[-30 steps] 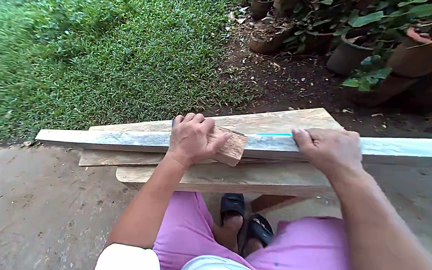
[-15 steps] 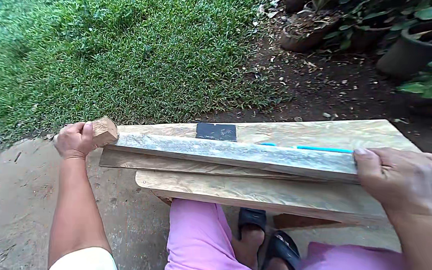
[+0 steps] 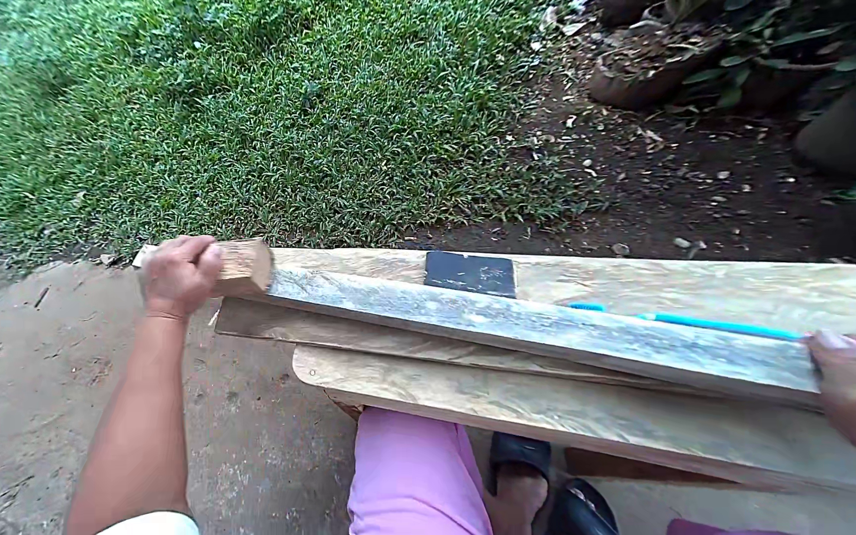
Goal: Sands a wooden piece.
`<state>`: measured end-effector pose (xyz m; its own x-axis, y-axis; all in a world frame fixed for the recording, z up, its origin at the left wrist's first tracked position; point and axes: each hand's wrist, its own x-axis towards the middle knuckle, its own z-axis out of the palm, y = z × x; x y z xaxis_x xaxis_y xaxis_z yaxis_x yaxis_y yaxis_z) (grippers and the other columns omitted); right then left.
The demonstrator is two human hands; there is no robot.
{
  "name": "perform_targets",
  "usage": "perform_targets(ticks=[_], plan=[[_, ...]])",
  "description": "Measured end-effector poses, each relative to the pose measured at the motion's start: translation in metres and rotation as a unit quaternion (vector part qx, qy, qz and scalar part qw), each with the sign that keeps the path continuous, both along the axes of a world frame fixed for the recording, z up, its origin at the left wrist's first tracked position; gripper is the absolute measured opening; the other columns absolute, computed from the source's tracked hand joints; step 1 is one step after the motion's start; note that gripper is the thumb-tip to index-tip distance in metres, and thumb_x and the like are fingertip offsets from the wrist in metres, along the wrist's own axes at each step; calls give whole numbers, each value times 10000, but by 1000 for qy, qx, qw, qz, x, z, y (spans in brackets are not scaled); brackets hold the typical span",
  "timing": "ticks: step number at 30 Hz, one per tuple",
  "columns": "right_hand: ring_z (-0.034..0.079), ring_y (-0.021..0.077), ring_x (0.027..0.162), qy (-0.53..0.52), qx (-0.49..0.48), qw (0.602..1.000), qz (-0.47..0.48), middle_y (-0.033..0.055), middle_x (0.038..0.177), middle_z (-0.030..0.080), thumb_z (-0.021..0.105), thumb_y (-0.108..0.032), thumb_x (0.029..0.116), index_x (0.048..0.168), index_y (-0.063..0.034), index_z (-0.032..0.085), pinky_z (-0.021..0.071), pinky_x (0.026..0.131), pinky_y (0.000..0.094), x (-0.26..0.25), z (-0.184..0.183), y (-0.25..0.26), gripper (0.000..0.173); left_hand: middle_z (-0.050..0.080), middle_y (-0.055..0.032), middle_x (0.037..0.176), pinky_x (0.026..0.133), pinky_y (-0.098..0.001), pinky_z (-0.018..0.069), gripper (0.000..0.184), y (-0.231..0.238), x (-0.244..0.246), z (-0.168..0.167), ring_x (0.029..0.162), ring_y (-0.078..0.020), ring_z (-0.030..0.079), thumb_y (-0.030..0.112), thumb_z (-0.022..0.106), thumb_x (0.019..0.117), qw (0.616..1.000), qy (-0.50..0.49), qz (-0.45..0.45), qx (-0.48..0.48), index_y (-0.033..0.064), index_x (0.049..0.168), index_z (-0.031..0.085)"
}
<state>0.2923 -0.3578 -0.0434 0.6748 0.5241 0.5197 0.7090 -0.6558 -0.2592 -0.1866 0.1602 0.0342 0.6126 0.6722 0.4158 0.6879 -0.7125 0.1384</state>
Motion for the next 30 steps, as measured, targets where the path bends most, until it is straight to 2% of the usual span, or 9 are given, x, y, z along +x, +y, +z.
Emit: perform_targets(ticks=[2, 5, 9, 14, 17, 21, 23, 26, 30], plan=[[693, 422, 831, -18, 12, 1000, -3, 278, 853, 711, 337, -427, 1059, 891, 72, 710, 449, 852, 631, 4, -6, 0, 645, 673, -288, 1246, 977, -748, 399, 666, 36, -41, 5, 1208, -514, 607, 475, 277, 1017, 997, 11, 75, -29, 1, 1198, 709], [699, 427, 824, -42, 18, 999, 2, 285, 846, 712, 320, -424, 1059, 854, 79, 694, 451, 826, 639, 5, -6, 4, 659, 661, -325, 1231, 949, -776, 386, 693, 43, -46, 11, 1217, -560, 581, 494, 255, 1027, 990, 23, 133, -36, -14, 1185, 700], [692, 442, 811, -45, 14, 999, 15, 298, 838, 701, 302, -424, 1061, 848, 89, 684, 445, 809, 647, 2, -1, 5, 674, 709, -285, 1107, 919, -709, 459, 702, -12, 13, 9, 1096, -500, 658, 509, 284, 1003, 1000, 1, 10, 5, -24, 1091, 733], [706, 405, 810, -46, 19, 999, 17, 274, 846, 722, 323, -422, 1056, 865, 69, 715, 465, 796, 618, 8, -4, 1, 657, 756, -156, 1025, 889, -601, 515, 651, -88, 87, 1, 1046, -371, 706, 552, 340, 978, 989, -29, -138, 37, 77, 1024, 782], [706, 394, 827, -43, 18, 999, 13, 271, 855, 724, 327, -444, 1061, 885, 56, 725, 455, 834, 612, 11, -7, -2, 663, 750, -171, 1095, 908, -630, 504, 641, -56, 67, 0, 1094, -382, 695, 522, 327, 995, 992, -21, -126, 22, 68, 1078, 773], [702, 441, 854, -43, 16, 999, 8, 295, 872, 719, 325, -407, 1067, 885, 76, 724, 446, 868, 648, -2, 2, 3, 652, 713, -264, 1154, 922, -714, 465, 698, 31, -10, 1, 1128, -489, 659, 522, 276, 1015, 1000, -4, 3, 5, 12, 1134, 738], [689, 496, 868, -43, 1, 999, -3, 329, 872, 705, 286, -403, 1060, 853, 105, 689, 422, 891, 675, -16, 15, 12, 680, 679, -303, 1218, 938, -766, 416, 712, 48, -30, 6, 1179, -538, 619, 532, 269, 1004, 997, 6, 79, -20, 6, 1172, 719], [684, 511, 838, -54, -14, 998, -12, 338, 832, 692, 247, -420, 1047, 791, 114, 654, 423, 847, 678, -28, 28, 21, 719, 674, -331, 1184, 897, -782, 416, 779, 27, -14, 7, 1145, -569, 619, 581, 246, 988, 996, 11, 85, -12, -18, 1162, 712], [694, 502, 848, -58, -10, 998, -12, 330, 852, 705, 249, -447, 1045, 818, 104, 682, 434, 845, 673, -29, 28, 20, 735, 722, -283, 1067, 855, -703, 483, 857, -37, 43, 0, 1049, -502, 682, 647, 224, 973, 998, -24, -46, 37, -33, 1048, 741]])
